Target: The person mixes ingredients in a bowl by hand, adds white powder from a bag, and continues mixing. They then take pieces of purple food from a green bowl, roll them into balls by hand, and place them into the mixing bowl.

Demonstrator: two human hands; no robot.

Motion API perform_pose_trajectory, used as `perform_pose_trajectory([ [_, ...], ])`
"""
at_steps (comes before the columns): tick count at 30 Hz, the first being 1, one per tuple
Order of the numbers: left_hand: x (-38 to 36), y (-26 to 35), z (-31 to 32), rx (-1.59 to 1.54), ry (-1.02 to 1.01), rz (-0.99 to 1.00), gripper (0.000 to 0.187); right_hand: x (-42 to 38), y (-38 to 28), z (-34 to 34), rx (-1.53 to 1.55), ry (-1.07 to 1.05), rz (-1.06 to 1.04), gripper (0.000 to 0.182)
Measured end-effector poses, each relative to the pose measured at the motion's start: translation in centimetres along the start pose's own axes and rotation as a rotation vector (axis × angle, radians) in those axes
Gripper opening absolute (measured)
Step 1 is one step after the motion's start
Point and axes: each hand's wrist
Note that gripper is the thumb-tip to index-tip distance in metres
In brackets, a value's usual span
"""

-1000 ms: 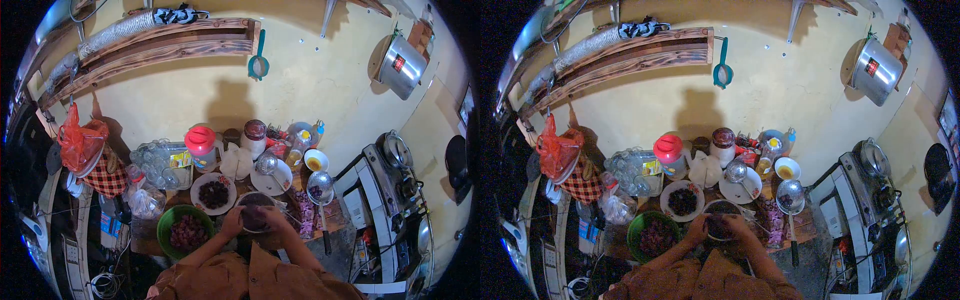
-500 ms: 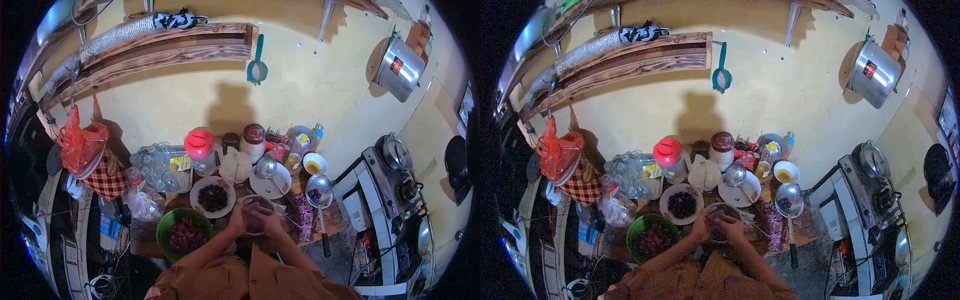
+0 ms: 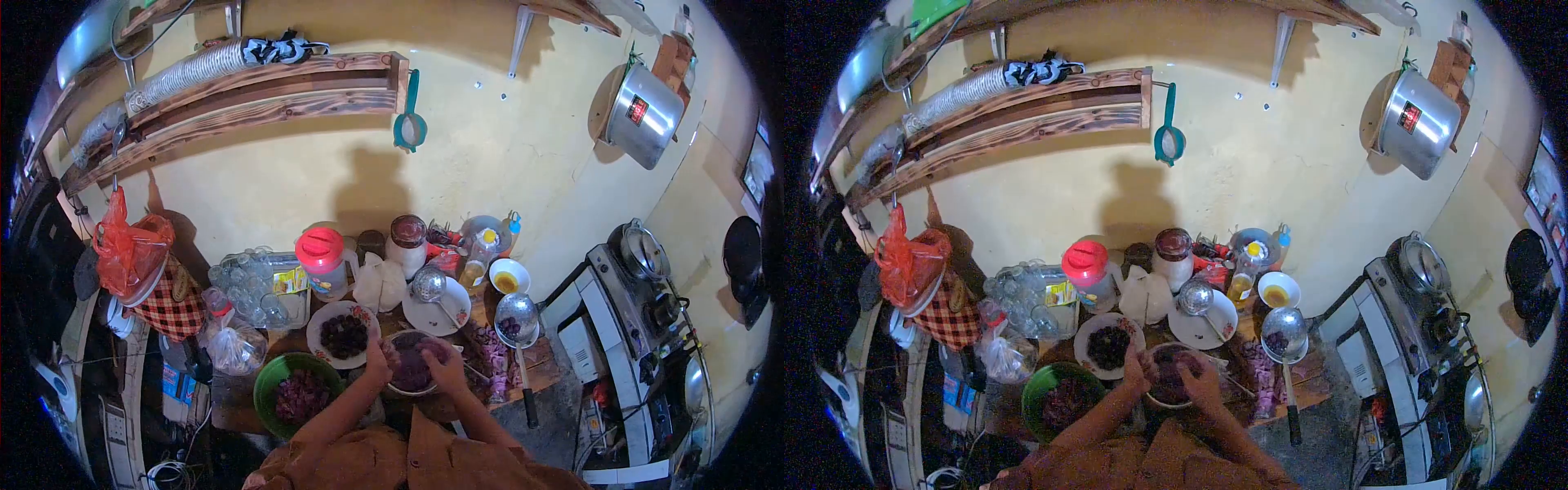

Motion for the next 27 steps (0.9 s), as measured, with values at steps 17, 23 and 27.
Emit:
perform_pose_trajectory([
  [17, 0.8, -0.2, -3.5, 0.161, -0.228, -0.25, 0.026, 0.8, 9.4, -5.2, -0.145, 0.082, 0.186, 0.033],
  [23, -0.4, -1.9, -0.4, 0.11, -0.071, -0.151, 0.017, 2.6, 12.8, -8.6, -1.124, 0.064, 0.13, 0.042],
  [27, -1.6, -1.8, 0.5, 0.347, -0.114, -0.122, 0.013, 3.5, 13.7, -9.1, -1.216, -0.139, 0.247, 0.047],
])
Point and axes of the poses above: each hand's wrist, its own x-axis towards the middle knuckle, its own z-axis out of the palm, y = z × x, and after that the axes turned 2 degrees about -z, right-handed
